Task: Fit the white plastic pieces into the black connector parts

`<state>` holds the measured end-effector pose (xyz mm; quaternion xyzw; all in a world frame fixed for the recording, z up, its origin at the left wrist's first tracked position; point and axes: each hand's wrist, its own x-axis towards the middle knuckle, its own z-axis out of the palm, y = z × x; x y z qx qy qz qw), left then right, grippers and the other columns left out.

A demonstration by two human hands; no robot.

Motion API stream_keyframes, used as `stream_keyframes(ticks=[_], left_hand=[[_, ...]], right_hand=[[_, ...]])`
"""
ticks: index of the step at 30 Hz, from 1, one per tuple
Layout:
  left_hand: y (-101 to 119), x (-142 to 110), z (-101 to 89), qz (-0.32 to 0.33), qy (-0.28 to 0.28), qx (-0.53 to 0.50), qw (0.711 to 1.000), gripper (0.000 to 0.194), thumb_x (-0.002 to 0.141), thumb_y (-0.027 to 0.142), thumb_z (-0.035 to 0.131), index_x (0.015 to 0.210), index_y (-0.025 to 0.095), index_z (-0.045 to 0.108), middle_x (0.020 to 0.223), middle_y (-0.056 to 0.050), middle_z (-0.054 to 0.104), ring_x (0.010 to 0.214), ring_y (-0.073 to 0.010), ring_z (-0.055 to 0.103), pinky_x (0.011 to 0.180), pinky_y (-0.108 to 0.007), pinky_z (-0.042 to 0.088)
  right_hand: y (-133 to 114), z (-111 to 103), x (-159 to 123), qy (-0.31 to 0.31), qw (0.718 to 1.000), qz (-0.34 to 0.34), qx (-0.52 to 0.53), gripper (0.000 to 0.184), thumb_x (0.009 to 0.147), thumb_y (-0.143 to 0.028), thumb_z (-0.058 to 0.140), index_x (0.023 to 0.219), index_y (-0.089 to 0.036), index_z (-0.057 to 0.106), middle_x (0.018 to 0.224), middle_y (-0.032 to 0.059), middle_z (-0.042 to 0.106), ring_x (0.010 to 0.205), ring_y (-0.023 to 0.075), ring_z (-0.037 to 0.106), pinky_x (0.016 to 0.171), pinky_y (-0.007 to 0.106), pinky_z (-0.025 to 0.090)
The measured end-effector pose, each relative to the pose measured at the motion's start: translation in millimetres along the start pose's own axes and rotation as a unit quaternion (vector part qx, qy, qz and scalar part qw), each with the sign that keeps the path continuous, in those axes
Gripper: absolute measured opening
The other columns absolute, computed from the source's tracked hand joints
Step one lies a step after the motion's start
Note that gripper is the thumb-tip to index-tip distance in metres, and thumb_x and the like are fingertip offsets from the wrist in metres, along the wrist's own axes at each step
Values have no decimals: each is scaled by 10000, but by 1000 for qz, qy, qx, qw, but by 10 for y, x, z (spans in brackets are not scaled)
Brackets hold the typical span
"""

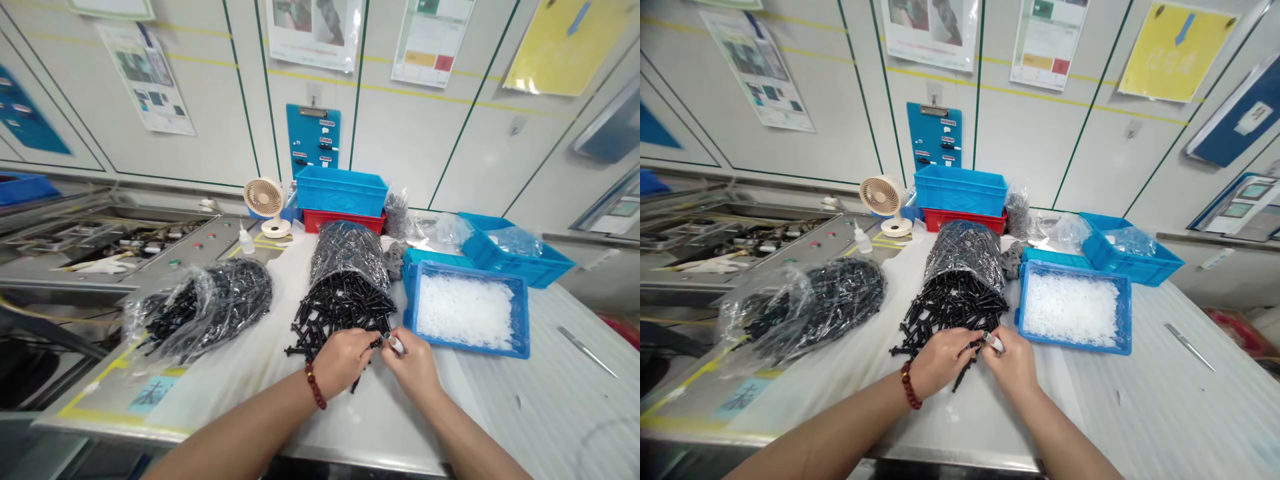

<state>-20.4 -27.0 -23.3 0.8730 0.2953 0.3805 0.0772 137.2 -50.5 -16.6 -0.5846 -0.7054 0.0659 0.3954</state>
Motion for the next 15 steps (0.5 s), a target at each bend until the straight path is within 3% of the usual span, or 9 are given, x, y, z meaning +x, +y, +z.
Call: stream_keyframes(ticks=[4, 8, 11, 15], left_hand=[[15, 33, -74, -48, 7, -75, 996, 239, 866, 196, 445, 1005, 112, 621, 800, -72, 677, 718, -169, 623, 695, -282, 517], [13, 54, -115, -129, -9, -169, 977, 228, 843, 211, 499, 1002, 126, 639, 630, -30, 658, 636, -156, 621, 699, -277, 509], [-17, 61, -100, -209, -11, -271, 940, 268, 834, 261, 493, 1026, 129, 627, 741, -57, 664, 618, -144, 622, 586, -242, 514], [-62, 89, -95, -297, -6, -400, 867, 314, 796, 327, 505, 1000, 103, 590, 796, -81, 638, 647, -147, 604, 488, -212, 489]], right_hand=[[12, -103, 14, 45, 999, 8, 22, 152, 684, -228, 459, 537, -192, 467, 461, -62, 423, 433, 82, 397, 437, 180, 294], [38, -351, 82, 140, 986, 85, 30, 146, 702, -279, 497, 591, -187, 522, 509, -47, 483, 472, 93, 423, 476, 193, 321], [100, -515, 162, 239, 958, 161, 9, 194, 710, -329, 516, 577, -189, 496, 492, -48, 447, 468, 99, 390, 482, 212, 308], [184, -574, 229, 259, 943, 204, 37, 203, 704, -304, 487, 837, -175, 573, 606, -38, 503, 495, 108, 418, 528, 229, 332]])
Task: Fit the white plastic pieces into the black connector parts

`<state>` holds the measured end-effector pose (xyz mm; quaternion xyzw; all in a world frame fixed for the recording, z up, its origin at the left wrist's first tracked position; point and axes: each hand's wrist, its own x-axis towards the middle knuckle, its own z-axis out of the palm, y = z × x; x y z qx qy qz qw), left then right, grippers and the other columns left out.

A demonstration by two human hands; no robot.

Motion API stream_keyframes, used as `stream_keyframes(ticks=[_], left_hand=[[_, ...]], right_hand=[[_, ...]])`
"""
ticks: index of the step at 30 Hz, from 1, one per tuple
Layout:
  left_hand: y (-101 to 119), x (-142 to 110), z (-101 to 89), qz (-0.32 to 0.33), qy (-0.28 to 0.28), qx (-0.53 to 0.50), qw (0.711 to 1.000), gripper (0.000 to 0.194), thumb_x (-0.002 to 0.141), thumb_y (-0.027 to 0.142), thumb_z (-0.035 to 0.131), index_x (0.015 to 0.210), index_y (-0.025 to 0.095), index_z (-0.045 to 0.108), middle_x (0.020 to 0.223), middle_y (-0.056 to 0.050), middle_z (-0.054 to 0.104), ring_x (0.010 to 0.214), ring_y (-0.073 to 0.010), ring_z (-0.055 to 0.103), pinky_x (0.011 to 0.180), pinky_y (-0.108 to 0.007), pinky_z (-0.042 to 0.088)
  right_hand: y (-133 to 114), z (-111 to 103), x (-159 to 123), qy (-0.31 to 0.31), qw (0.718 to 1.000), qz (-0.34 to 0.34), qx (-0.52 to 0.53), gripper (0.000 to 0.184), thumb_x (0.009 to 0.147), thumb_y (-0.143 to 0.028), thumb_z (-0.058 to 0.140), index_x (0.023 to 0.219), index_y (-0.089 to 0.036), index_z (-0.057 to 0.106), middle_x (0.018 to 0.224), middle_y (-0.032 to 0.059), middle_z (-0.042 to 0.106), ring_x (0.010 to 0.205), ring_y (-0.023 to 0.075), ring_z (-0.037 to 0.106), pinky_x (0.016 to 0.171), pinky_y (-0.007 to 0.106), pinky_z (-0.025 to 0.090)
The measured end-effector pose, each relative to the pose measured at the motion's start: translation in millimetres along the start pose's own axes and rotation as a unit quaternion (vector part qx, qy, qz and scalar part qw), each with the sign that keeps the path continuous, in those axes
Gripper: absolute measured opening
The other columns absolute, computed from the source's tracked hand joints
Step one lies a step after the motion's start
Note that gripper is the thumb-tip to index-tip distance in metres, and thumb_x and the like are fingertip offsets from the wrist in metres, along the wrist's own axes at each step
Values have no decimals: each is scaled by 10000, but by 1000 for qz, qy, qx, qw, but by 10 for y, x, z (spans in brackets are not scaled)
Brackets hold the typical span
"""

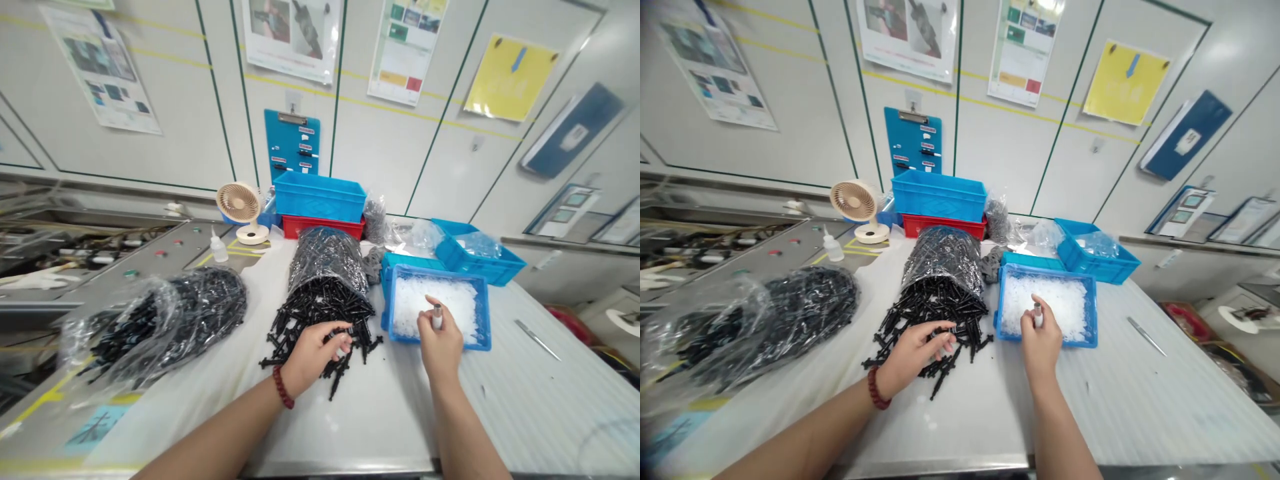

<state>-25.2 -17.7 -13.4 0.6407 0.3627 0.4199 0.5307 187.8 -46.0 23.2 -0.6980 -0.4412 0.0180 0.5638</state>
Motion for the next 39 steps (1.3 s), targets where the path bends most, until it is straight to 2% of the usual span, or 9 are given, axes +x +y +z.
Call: stream_keyframes(ticks=[3, 11, 16, 19, 24, 31, 34, 36, 39], left_hand=[[26, 36, -21, -45, -12, -80, 996, 319, 748, 346, 549, 960, 108, 543, 788, -71, 608, 655, -140, 576, 470, -200, 468], [57, 60, -34, -129, -14, -214, 968, 248, 657, 277, 540, 862, 164, 458, 600, 49, 432, 461, -61, 399, 376, -148, 327], [56, 35, -51, -130, -35, -179, 975, 220, 676, 279, 498, 861, 159, 487, 498, 83, 335, 395, -53, 337, 388, -159, 277], [81, 26, -61, -126, -38, -121, 984, 254, 657, 299, 537, 859, 158, 473, 477, 93, 332, 390, -54, 337, 392, -159, 252], [111, 26, -66, -113, -42, -52, 991, 303, 631, 355, 622, 761, 164, 426, 472, 100, 320, 387, -43, 288, 381, -155, 198], [12, 35, -98, -80, -42, -17, 996, 316, 664, 404, 625, 713, 162, 428, 489, 89, 325, 405, -45, 269, 392, -161, 208], [37, 25, -108, -50, -30, 31, 998, 266, 677, 360, 617, 684, 158, 444, 491, 82, 333, 417, -50, 282, 399, -158, 222], [73, 14, -111, -40, -27, 45, 998, 255, 681, 357, 612, 665, 158, 453, 489, 76, 344, 423, -56, 295, 401, -160, 232], [113, -1, -105, -36, -44, 41, 998, 272, 714, 395, 583, 647, 145, 499, 470, 67, 344, 416, -61, 293, 393, -166, 231]], right_hand=[[40, 39, -11, 4, 1000, 7, 30, 322, 693, -330, 507, 975, -175, 515, 723, -16, 528, 568, 123, 479, 584, 244, 362], [116, 57, -40, -91, 993, -9, 71, 216, 752, -301, 392, 867, -183, 532, 719, 12, 584, 598, 152, 509, 550, 260, 365], [94, 35, -45, -48, 991, -7, 128, 331, 800, -364, 424, 1047, -177, 540, 836, 48, 650, 858, 212, 564, 728, 336, 406], [85, 43, -44, -62, 984, -10, 167, 378, 815, -355, 414, 1130, -172, 516, 1099, 87, 600, 1033, 223, 528, 822, 369, 408], [69, 35, -43, -63, 989, -24, 134, 410, 809, -322, 426, 1186, -190, 519, 1254, 72, 508, 1203, 232, 397, 990, 434, 293], [9, 53, -83, -73, 956, 13, 284, 390, 838, -365, 438, 1207, -236, 453, 1352, 92, 365, 1058, 231, 542, 738, 358, 505], [-16, 31, -85, -78, 956, 28, 281, 377, 829, -362, 453, 1180, -224, 466, 1210, 97, 488, 842, 171, 613, 611, 292, 505], [-20, 6, -78, -74, 959, 30, 270, 355, 828, -344, 453, 1153, -204, 485, 912, 49, 601, 670, 126, 589, 544, 247, 470], [-5, -17, -75, -96, 957, 26, 272, 305, 832, -309, 445, 1108, -193, 503, 584, -34, 541, 538, 111, 520, 502, 220, 427]])
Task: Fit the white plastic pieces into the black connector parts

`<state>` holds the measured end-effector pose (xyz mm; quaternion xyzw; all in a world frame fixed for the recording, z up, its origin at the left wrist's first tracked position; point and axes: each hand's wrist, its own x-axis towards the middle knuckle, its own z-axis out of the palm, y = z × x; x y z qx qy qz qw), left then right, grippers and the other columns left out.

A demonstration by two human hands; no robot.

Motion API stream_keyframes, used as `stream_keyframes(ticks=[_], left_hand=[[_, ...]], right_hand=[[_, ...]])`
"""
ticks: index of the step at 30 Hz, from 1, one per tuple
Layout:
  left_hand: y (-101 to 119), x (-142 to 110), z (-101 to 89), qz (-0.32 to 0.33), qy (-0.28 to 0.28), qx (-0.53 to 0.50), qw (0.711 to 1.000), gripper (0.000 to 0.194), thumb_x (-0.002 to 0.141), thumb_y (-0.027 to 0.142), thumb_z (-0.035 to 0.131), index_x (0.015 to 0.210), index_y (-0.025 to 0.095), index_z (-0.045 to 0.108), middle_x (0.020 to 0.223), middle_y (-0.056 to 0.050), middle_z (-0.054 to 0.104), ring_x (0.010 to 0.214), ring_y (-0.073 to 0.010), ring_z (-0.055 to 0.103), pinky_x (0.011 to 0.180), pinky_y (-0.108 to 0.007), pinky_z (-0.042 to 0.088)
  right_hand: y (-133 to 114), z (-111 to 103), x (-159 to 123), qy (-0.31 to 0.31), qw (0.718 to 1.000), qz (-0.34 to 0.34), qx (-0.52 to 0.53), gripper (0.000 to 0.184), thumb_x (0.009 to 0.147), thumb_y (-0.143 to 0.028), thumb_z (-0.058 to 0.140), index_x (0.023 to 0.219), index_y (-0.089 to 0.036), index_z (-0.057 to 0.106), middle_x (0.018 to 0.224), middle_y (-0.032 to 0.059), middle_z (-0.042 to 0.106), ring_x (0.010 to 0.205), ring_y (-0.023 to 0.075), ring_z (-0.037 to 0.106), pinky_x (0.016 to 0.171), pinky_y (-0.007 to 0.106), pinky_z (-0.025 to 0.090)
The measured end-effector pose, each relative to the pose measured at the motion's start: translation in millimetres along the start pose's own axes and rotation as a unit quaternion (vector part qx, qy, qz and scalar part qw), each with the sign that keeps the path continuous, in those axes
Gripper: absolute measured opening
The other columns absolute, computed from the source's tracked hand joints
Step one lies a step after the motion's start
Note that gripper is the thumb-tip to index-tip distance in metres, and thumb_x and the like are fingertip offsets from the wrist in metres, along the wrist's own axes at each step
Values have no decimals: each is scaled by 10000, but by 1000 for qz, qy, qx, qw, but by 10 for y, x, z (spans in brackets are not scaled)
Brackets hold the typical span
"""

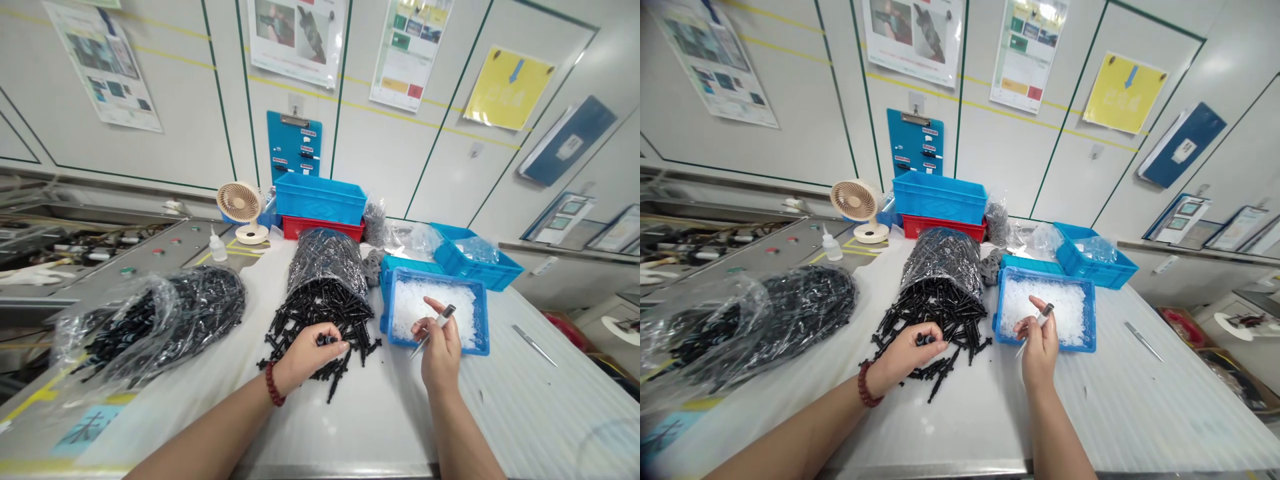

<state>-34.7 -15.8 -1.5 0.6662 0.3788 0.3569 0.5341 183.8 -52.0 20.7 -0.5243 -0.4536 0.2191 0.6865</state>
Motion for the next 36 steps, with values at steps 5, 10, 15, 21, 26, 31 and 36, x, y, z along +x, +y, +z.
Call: stream_keyframes(ticks=[5, 10, 15, 21, 26, 31, 36], left_hand=[[9, -14, 57, -1, -22, -52, 998, 379, 796, 439, 466, 848, 95, 616, 504, 30, 431, 420, -75, 348, 405, -176, 278], [-15, -12, 117, 62, -48, 41, 996, 313, 820, 322, 474, 1002, 124, 634, 693, -37, 624, 567, -124, 522, 537, -202, 404], [-45, -4, 102, 116, -32, 113, 986, 164, 797, 227, 521, 778, 146, 663, 758, -34, 660, 704, -151, 579, 695, -213, 429], [3, -7, 73, 120, -4, 130, 984, 187, 820, 232, 469, 720, 146, 602, 679, -18, 620, 642, -135, 536, 651, -212, 403], [-19, 32, 57, 25, 22, 60, 998, 202, 807, 279, 464, 730, 130, 577, 654, -19, 615, 491, -95, 436, 482, -187, 329], [-50, 67, 15, -33, 58, 54, 996, 178, 774, 247, 463, 685, 124, 557, 624, -7, 596, 422, -61, 333, 413, -167, 255], [-15, 59, 15, -49, 51, -7, 997, 181, 759, 288, 475, 698, 127, 531, 651, -26, 617, 418, -59, 354, 407, -166, 291]], right_hand=[[46, 57, -92, -179, 982, 38, 49, 256, 844, -303, 441, 1066, -194, 510, 613, -13, 576, 531, 122, 530, 470, 226, 427], [7, 214, -271, -362, 931, 29, 39, 287, 869, -316, 420, 1121, -206, 503, 903, 64, 621, 722, 165, 606, 583, 289, 516], [-60, 307, -346, -399, 917, -7, 16, 281, 859, -275, 446, 1114, -217, 548, 934, 63, 606, 731, 156, 608, 624, 293, 539], [-2, 292, -318, -376, 927, -3, 10, 268, 869, -304, 432, 1092, -230, 560, 1055, 84, 569, 800, 171, 604, 644, 310, 537], [49, 189, -220, -266, 953, -100, -105, 255, 841, -391, 463, 856, -210, 641, 930, 69, 561, 874, 201, 546, 723, 328, 486], [82, 97, -179, -147, 985, -43, -81, 280, 861, -426, 427, 848, -190, 578, 757, 12, 516, 545, 107, 484, 535, 265, 455], [95, 128, -210, -133, 990, -24, 34, 251, 847, -417, 465, 874, -189, 565, 892, 47, 516, 623, 132, 545, 538, 293, 511]])
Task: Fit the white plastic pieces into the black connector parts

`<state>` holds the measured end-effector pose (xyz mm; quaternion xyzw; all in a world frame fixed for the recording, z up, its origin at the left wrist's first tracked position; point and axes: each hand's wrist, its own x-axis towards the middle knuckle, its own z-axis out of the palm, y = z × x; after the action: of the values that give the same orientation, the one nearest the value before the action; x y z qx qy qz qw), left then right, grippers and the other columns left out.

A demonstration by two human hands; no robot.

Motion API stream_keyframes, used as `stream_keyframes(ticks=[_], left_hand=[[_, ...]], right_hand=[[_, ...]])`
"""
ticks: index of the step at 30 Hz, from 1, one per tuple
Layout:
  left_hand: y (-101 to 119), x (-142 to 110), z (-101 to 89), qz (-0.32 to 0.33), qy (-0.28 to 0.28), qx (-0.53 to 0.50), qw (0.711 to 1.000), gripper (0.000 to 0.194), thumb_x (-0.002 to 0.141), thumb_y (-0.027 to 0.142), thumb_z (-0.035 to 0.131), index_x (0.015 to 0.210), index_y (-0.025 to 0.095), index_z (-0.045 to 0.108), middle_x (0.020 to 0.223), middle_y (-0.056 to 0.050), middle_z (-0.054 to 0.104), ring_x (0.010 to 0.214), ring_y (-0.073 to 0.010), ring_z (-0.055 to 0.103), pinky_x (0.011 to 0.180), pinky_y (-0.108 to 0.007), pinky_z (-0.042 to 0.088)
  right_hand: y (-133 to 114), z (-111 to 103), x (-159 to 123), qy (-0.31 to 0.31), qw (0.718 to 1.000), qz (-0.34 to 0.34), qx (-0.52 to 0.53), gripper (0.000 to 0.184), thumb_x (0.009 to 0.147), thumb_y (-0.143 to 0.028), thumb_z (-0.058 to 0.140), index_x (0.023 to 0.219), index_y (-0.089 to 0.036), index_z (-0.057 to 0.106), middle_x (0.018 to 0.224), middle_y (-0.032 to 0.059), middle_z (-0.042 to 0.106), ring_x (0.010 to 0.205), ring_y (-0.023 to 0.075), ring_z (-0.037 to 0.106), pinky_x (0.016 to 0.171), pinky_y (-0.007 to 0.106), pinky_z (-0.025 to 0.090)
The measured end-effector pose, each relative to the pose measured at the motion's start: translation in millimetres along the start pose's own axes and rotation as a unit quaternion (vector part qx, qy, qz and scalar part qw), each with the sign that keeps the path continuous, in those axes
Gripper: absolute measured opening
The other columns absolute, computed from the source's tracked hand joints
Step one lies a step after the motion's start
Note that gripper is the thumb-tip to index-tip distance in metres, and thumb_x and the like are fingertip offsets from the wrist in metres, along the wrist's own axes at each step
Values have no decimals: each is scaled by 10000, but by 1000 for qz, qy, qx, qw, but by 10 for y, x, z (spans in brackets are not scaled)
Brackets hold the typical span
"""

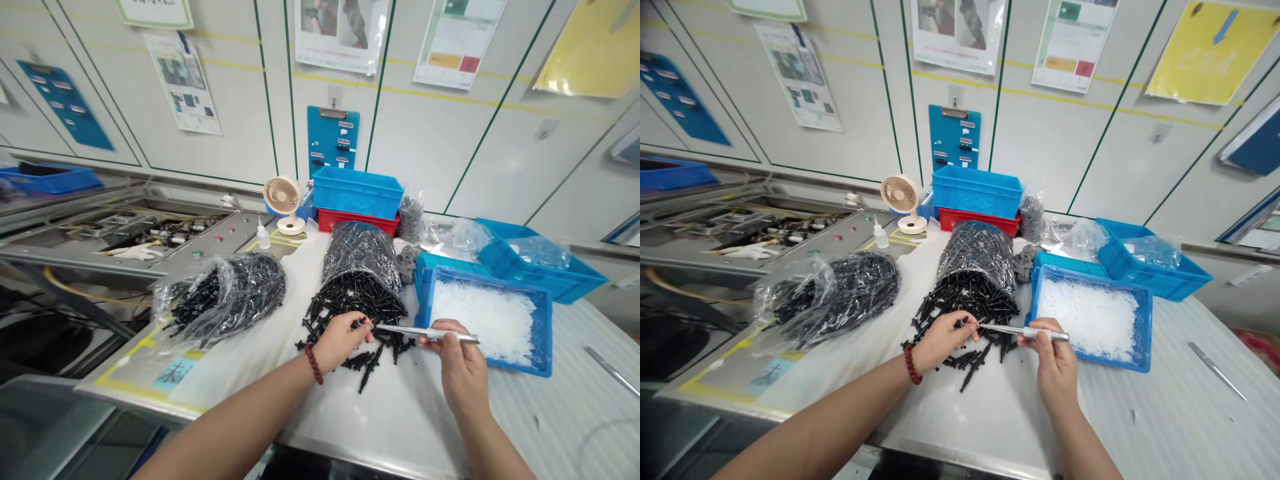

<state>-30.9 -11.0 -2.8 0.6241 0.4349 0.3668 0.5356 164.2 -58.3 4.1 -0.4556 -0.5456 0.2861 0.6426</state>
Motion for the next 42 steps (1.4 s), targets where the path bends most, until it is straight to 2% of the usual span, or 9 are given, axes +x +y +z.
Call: stream_keyframes(ticks=[4, 14, 19, 22, 26, 29, 35, 38, 42], left_hand=[[20, -6, 14, 6, -4, -53, 999, 165, 726, 289, 502, 741, 127, 527, 670, -34, 631, 411, -53, 361, 397, -163, 288], [-38, 39, 2, -17, -11, -120, 993, 163, 719, 271, 505, 790, 125, 501, 766, -74, 661, 402, -48, 411, 386, -162, 285], [-48, 6, -21, 64, -27, -12, 998, 120, 780, 223, 463, 814, 130, 529, 781, -51, 661, 425, -56, 439, 446, -175, 360], [-49, -15, -34, 109, -41, 88, 989, 150, 751, 92, 443, 826, 139, 564, 782, -29, 660, 471, -78, 490, 504, -187, 404], [-74, -12, -32, 193, -43, 245, 949, 240, 714, -5, 451, 800, 166, 595, 797, -14, 652, 740, -144, 582, 704, -214, 428], [-88, -17, -15, 238, -42, 331, 912, 182, 767, 38, 474, 790, 171, 596, 796, -16, 638, 775, -162, 574, 725, -236, 421], [-61, -83, 66, 297, -45, 381, 874, 125, 864, 178, 467, 811, 144, 575, 761, -28, 622, 699, -158, 540, 681, -262, 423], [-53, -112, 101, 318, -47, 365, 874, 161, 879, 192, 441, 777, 137, 554, 749, -38, 608, 696, -157, 527, 682, -264, 419], [-58, -115, 110, 328, -42, 327, 886, 171, 889, 206, 426, 801, 135, 555, 768, -45, 610, 707, -157, 530, 694, -268, 412]], right_hand=[[-14, 43, -8, -39, 999, -27, -18, 249, 842, -409, 481, 835, -183, 588, 880, 52, 517, 625, 139, 566, 571, 314, 538], [26, -7, -3, -33, 986, -114, -113, 196, 840, -348, 489, 825, -197, 613, 761, 55, 594, 801, 215, 566, 696, 391, 497], [-3, 20, -6, -24, 996, -47, -76, 222, 843, -379, 484, 849, -189, 599, 840, 54, 576, 701, 179, 588, 635, 347, 513], [6, 40, -7, -19, 999, 5, -34, 231, 831, -402, 505, 864, -190, 589, 846, 37, 571, 641, 152, 594, 622, 328, 523], [64, 46, 3, -37, 997, 64, 5, 247, 814, -426, 533, 856, -189, 588, 826, 17, 560, 640, 139, 608, 641, 319, 536], [107, 56, 7, -76, 995, 69, 6, 256, 813, -433, 534, 857, -187, 593, 841, 21, 561, 655, 138, 613, 649, 308, 538], [115, 163, -20, -176, 981, -29, -75, 209, 850, -364, 495, 847, -201, 626, 801, 30, 570, 694, 144, 582, 634, 288, 507], [91, 223, -48, -200, 965, -110, -127, 178, 861, -307, 482, 857, -214, 634, 784, 32, 586, 757, 159, 560, 676, 300, 474], [86, 240, -72, -188, 959, -155, -146, 178, 872, -277, 460, 913, -218, 623, 832, 43, 586, 804, 170, 546, 701, 317, 457]])
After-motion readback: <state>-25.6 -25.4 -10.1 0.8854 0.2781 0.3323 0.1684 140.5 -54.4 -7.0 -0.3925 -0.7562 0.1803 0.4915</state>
